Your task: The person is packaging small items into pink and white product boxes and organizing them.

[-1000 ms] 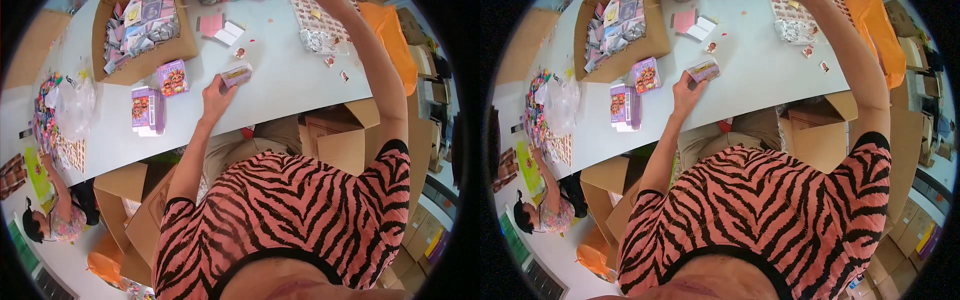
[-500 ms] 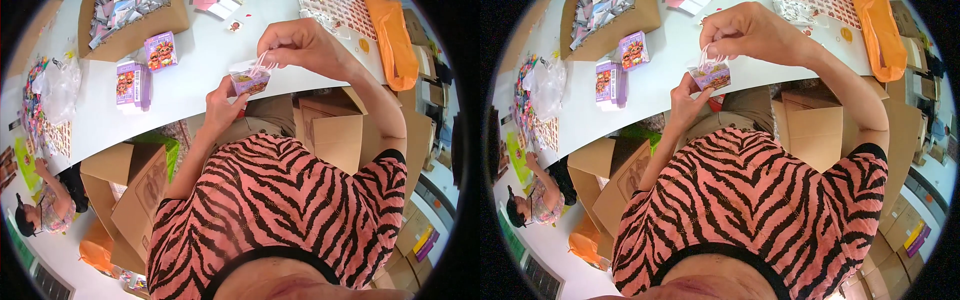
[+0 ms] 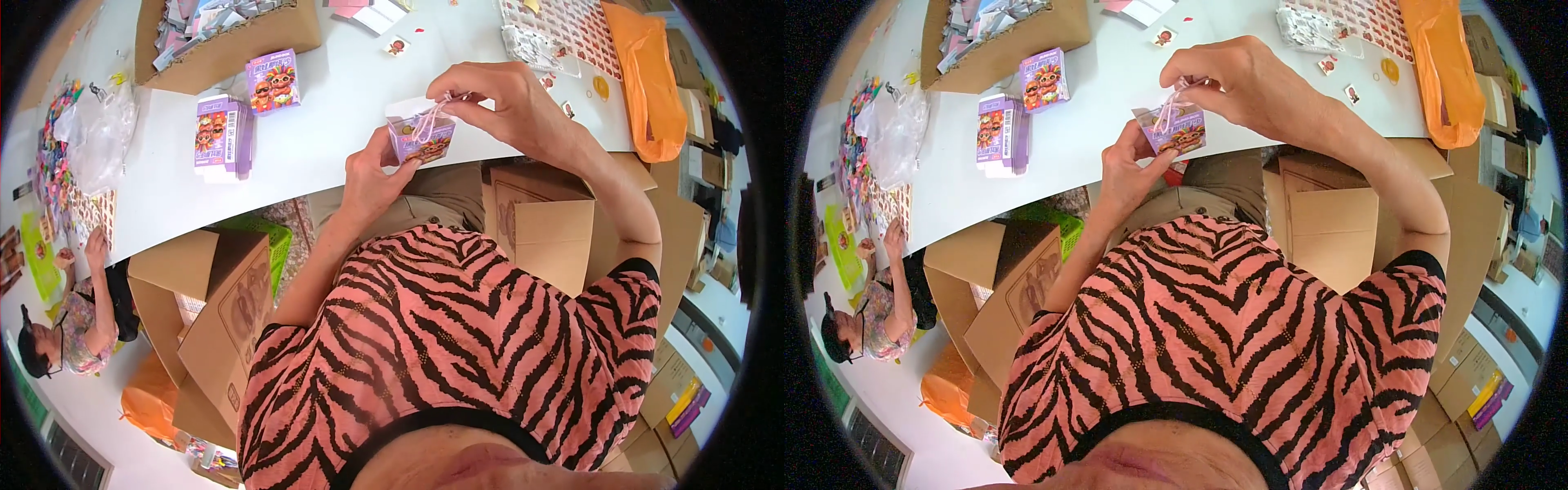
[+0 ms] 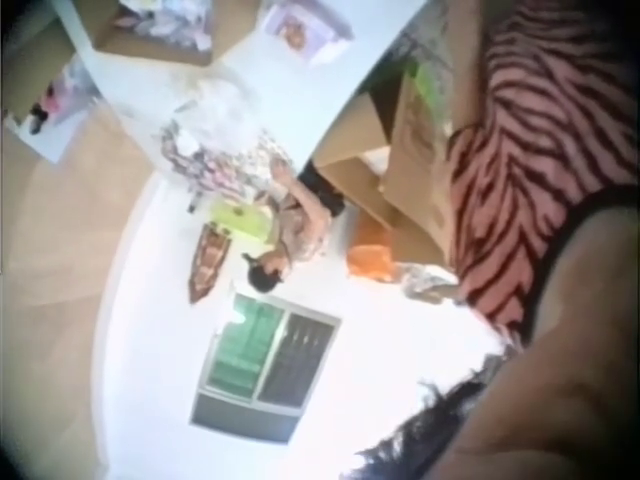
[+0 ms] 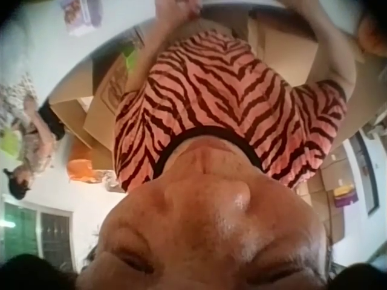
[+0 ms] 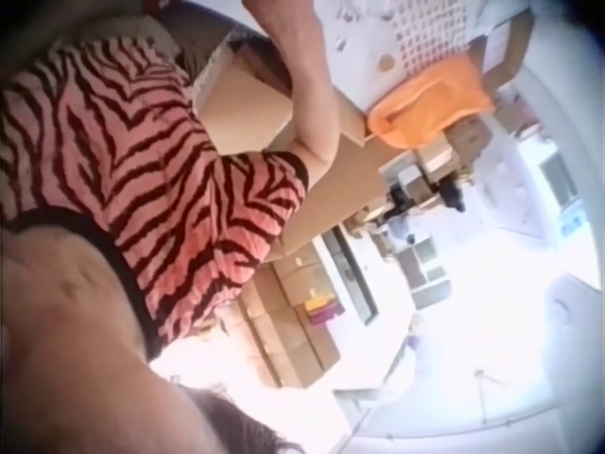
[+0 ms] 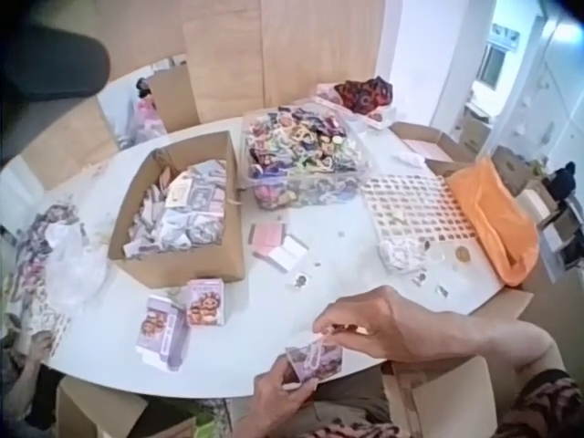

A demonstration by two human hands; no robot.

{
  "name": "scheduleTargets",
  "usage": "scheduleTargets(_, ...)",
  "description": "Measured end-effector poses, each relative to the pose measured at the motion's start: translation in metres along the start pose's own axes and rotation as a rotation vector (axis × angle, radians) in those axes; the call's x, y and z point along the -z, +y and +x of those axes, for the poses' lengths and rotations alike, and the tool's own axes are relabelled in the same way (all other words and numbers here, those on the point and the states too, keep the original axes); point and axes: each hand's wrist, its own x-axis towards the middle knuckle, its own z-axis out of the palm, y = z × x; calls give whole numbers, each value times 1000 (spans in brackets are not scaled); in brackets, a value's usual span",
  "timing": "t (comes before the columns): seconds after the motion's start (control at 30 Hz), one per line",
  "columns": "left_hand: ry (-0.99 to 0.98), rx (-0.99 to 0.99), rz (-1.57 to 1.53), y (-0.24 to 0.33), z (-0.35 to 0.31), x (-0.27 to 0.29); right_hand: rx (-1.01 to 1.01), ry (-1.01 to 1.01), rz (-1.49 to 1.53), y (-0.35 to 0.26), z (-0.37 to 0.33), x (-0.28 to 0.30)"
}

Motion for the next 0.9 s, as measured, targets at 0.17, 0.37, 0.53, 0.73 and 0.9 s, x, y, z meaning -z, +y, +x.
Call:
scheduleTargets(0.17, -7, 54, 24, 11, 0, 1, -21, -15, 37, 2, 1, 1)
scheduleTargets(0.37, 51, -53, 29, 14, 0, -2, 102, -73, -191, -2, 0, -4)
scheduleTargets(0.53, 66, -49, 57, 12, -1, -2, 170, -17, -250, -7, 1, -4)
scheduleTargets(0.73, 97, -55, 49, 21, 0, -2, 109, -84, -181, -10, -6, -3)
scheduleTargets(0.9, 120, -64, 94, 24, 0, 0, -13, -156, -112, -15, -3, -4)
